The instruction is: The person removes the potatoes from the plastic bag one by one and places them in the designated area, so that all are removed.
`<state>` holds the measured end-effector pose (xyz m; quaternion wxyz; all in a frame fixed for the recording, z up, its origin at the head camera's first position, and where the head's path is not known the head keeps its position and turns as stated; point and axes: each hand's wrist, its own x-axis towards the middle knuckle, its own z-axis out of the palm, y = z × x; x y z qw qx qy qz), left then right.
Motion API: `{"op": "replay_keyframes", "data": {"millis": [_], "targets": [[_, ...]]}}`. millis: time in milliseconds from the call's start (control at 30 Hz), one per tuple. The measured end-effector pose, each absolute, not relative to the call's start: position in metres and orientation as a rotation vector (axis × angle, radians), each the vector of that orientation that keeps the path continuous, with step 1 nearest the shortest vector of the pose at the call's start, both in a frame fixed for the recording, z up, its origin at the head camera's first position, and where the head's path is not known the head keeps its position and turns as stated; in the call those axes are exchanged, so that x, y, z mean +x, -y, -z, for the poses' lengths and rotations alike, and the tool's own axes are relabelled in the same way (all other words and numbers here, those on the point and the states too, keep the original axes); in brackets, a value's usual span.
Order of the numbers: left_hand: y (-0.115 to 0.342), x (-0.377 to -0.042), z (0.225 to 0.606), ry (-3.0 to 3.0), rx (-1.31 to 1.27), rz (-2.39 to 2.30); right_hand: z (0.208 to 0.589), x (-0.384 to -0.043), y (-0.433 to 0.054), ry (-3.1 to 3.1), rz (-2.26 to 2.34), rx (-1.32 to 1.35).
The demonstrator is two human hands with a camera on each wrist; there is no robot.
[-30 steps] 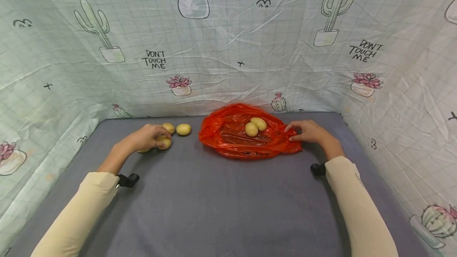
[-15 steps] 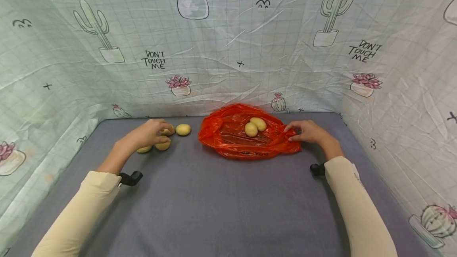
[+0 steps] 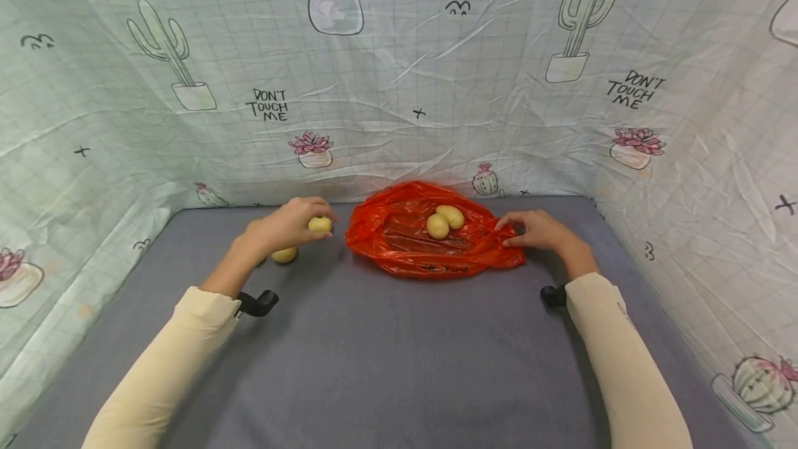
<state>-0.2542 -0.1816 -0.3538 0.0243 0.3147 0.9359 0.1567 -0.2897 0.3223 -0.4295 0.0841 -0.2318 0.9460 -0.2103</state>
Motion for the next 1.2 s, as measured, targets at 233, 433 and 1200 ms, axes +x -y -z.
{"op": "replay_keyframes", "data": {"millis": [233, 433, 1200], "targets": [[0.155, -0.259, 0.349, -2.898, 1.064, -0.512, 0.429, -0.29, -0.323, -2.828, 0.621, -0.718], [0.135, -0.261, 0.345, -2.88, 1.108, -0.511, 0.431, -0.29, -0.323, -2.83, 0.625, -0.72], [0.1, -0.267, 0.346, -2.826, 1.197, -0.572, 0.435, -0.289, -0.324, -2.825, 0.636, -0.703]]}}
